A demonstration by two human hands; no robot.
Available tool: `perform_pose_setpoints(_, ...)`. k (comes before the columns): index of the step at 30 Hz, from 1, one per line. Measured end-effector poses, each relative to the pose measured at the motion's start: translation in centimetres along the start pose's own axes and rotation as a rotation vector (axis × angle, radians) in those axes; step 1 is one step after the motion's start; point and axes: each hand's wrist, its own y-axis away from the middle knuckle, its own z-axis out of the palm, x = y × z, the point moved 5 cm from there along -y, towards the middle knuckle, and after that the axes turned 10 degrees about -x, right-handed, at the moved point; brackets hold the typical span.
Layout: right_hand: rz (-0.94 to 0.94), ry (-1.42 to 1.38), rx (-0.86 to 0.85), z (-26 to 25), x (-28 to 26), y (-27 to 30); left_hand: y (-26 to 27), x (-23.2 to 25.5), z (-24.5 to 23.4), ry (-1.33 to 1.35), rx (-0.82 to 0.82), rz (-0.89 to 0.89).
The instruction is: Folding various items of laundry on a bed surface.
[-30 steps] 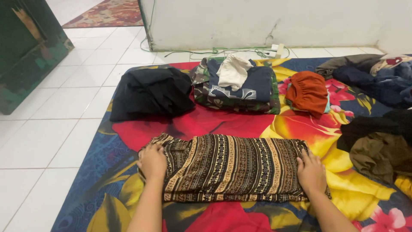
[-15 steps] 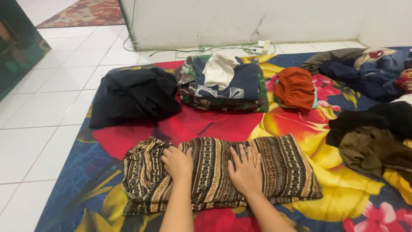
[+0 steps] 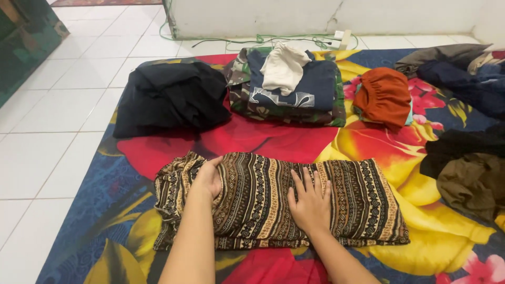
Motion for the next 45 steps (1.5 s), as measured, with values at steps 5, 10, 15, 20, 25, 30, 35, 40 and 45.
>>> perform_pose_setpoints(5, 0.027, 0.001, -0.035, 0.2, 0.1, 0.1, 7.5, 2.8, 5.3, -0.423, 0.147, -0.219)
perform_pose_setpoints(10, 0.015, 0.016, -0.003, 0.1, -0.3, 0.1, 9.9, 6.1, 6.7, -1.131, 0.158, -0.476)
perform_pose_setpoints(15, 0.033, 0.035, 0.011, 0.0, 0.0, 0.0, 0.8, 8.0, -1.6, -1.181, 0.047, -0.18)
perform_pose_setpoints(20, 0.0, 0.005, -0.006, 0.1, -0.2, 0.1, 5.9, 12.4, 1.3, -1.225, 0.612, 0.471)
perform_pose_setpoints(25, 0.01, 0.043, -0.013, 0.7, 0.1, -0.2, 5.1, 9.7, -1.9, -0.752, 0.653, 0.732)
perform_pose_setpoints(30, -0.01, 0.053, -0.006, 1.0, 0.0, 0.0, 10.4, 9.2, 3.1, -1.073, 0.776, 0.78)
perform_pose_setpoints(35, 0.019, 0.075, -0.032, 0.8, -0.1, -0.1, 7.7, 4.9, 5.2, -1.922, 0.571, 0.22)
perform_pose_setpoints(40, 0.007, 0.069, -0.003, 0.9, 0.2, -0.1, 8.1, 7.3, -0.2, -1.197, 0.71, 0.291)
perform_pose_setpoints(45, 0.003, 0.061, -0.022, 1.1, -0.1, 0.0, 10.1, 9.2, -2.7, -1.361, 0.794, 0.253)
